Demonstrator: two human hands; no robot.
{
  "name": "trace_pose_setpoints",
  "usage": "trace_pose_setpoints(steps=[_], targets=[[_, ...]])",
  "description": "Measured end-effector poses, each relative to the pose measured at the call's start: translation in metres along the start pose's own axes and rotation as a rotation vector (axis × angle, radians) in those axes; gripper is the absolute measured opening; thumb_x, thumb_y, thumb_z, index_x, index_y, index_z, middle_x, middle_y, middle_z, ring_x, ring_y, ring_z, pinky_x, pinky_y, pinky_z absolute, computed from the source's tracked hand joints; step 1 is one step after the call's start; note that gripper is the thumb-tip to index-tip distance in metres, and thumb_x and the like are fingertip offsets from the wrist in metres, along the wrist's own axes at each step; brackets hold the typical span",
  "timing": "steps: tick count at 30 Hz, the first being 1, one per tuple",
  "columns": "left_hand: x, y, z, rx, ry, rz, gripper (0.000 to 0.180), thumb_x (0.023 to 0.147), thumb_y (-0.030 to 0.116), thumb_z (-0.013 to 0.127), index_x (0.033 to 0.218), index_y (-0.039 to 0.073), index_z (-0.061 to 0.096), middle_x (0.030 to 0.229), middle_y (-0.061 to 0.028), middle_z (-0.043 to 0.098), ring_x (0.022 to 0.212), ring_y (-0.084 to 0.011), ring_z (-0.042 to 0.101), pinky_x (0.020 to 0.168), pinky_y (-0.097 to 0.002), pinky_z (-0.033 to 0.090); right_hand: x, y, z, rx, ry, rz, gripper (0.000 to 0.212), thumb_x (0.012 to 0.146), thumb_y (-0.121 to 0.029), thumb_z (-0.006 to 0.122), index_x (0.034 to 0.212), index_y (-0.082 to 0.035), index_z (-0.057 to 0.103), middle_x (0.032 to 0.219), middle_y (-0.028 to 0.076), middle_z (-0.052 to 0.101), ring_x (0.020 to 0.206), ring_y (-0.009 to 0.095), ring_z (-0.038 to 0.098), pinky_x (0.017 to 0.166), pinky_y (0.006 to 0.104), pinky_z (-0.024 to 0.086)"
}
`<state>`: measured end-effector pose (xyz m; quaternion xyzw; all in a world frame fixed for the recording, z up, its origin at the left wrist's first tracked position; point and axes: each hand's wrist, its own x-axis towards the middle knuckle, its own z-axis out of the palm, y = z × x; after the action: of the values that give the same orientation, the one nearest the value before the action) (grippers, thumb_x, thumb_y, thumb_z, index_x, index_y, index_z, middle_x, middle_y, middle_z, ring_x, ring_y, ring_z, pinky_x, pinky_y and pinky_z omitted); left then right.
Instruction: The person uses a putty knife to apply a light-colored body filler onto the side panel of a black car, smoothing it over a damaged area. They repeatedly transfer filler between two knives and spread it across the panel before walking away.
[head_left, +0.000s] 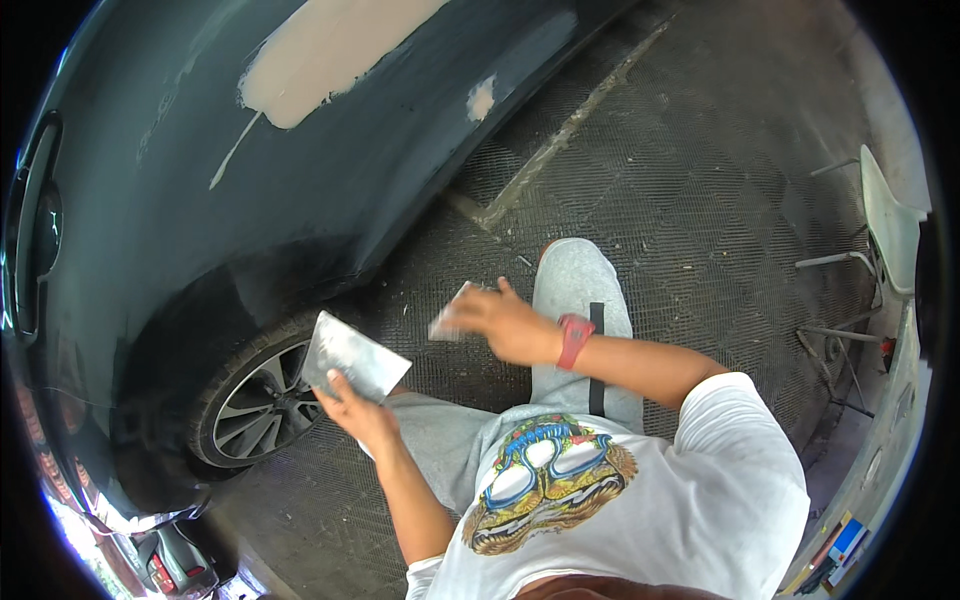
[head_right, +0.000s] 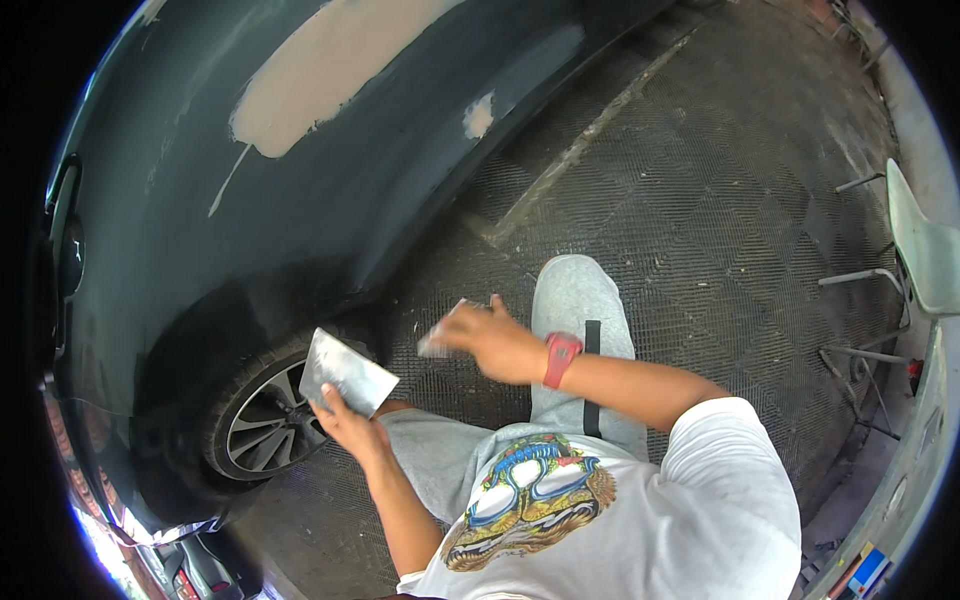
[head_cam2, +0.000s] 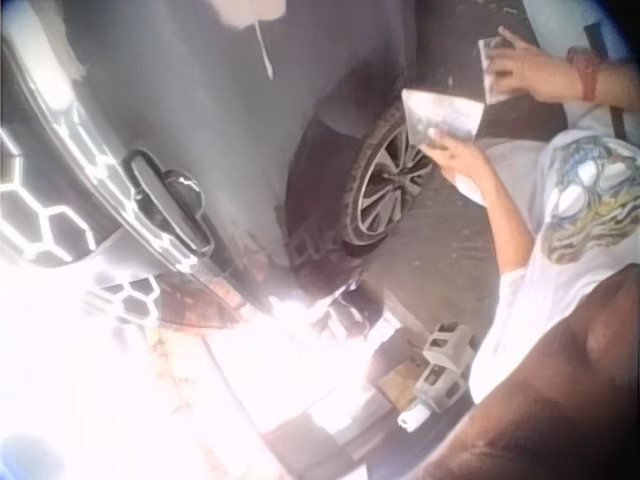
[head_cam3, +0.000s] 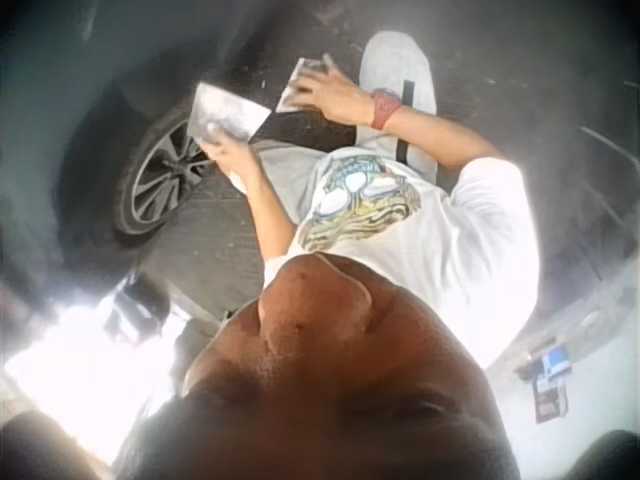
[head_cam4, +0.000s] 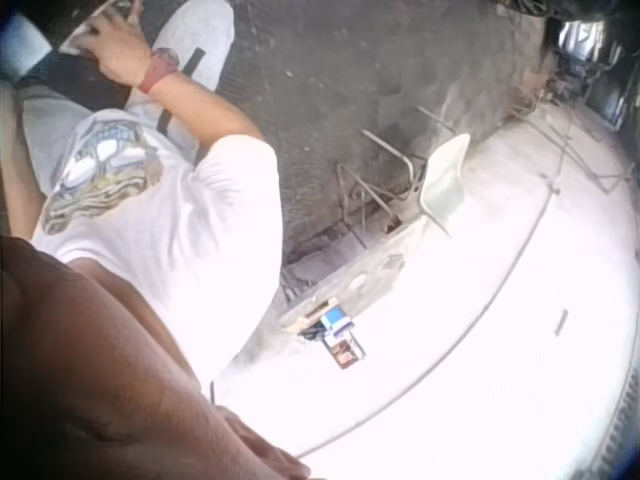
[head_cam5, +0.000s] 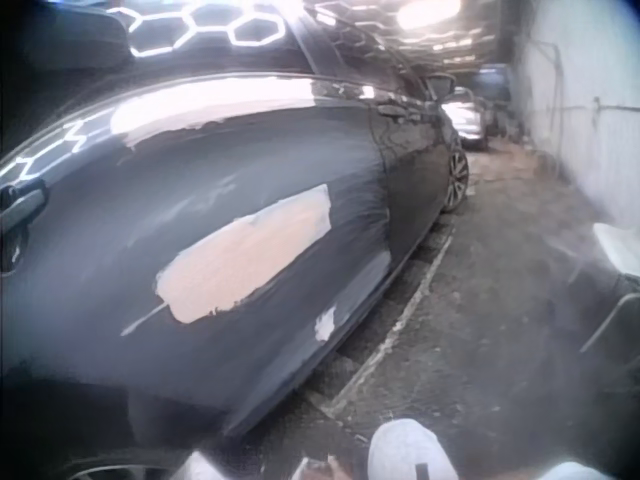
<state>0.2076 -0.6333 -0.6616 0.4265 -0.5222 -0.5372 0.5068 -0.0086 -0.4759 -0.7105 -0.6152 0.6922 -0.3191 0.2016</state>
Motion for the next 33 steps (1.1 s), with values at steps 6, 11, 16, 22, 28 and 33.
trace_pose_setpoints(steps=[6,11,16,22,28,33], targets=[[-0.026,-0.01,-0.095,0.031,-0.067,-0.416,0.051,0.11,0.024,0.06,0.154,-0.001,0.05,0.142,-0.0134,0.064,0.129,-0.0237,0.063,0.11,-0.0383,0.052,0.064,0.102,-0.063,1.772,0.396,0.388,0.049,0.113,-0.051,0.049,0.149,-0.017,0.053,0.135,0.001,0.065,0.108,0.019,0.071,0.078,0.0491,0.06],[-0.072,-0.027,-0.128,-0.05,-0.009,-0.593,0.048,0.107,0.02,0.065,0.149,-0.001,0.053,0.135,-0.0097,0.069,0.124,-0.0231,0.067,0.107,-0.0394,0.056,0.141,0.108,-0.092,0.702,0.819,0.044,0.044,0.105,-0.041,0.064,0.143,-0.018,0.066,0.149,0.005,0.059,0.142,0.024,0.055,0.112,0.0598,0.044],[-0.071,-0.026,-0.126,-0.065,0.066,-0.549,0.043,0.108,0.021,0.064,0.145,0.001,0.056,0.131,-0.0096,0.069,0.12,-0.0215,0.068,0.103,-0.0379,0.059,0.178,0.113,-0.1,-0.206,0.981,-0.109,0.046,0.093,-0.038,0.076,0.138,-0.03,0.071,0.153,0.0,0.056,0.155,0.028,0.036,0.121,0.0693,0.019],[-0.077,-0.029,-0.143,-0.092,0.067,-0.542,0.041,0.109,0.021,0.062,0.144,0.001,0.056,0.133,-0.0099,0.067,0.12,-0.0215,0.067,0.104,-0.0372,0.059,0.192,0.141,-0.085,-0.285,0.869,-0.098,0.049,0.095,-0.038,0.076,0.144,-0.033,0.068,0.157,-0.001,0.053,0.158,0.027,0.035,0.124,0.0687,0.017],[-0.078,-0.026,-0.141,-0.063,0.104,-0.553,0.041,0.11,0.022,0.061,0.145,0.001,0.056,0.133,-0.0104,0.067,0.12,-0.0219,0.068,0.104,-0.0372,0.059,0.183,0.132,-0.112,-0.226,0.986,-0.118,0.047,0.094,-0.036,0.076,0.14,-0.032,0.07,0.152,0.0,0.057,0.157,0.027,0.037,0.123,0.0693,0.017],[-0.075,-0.027,-0.136,-0.087,0.112,-0.532,0.041,0.106,0.024,0.068,0.138,-0.001,0.059,0.125,-0.0102,0.07,0.112,-0.021,0.071,0.096,-0.0374,0.063,0.183,0.131,-0.11,-0.374,0.851,-0.09,0.046,0.091,-0.035,0.075,0.137,-0.032,0.072,0.149,-0.001,0.059,0.156,0.026,0.04,0.123,0.0688,0.017]])
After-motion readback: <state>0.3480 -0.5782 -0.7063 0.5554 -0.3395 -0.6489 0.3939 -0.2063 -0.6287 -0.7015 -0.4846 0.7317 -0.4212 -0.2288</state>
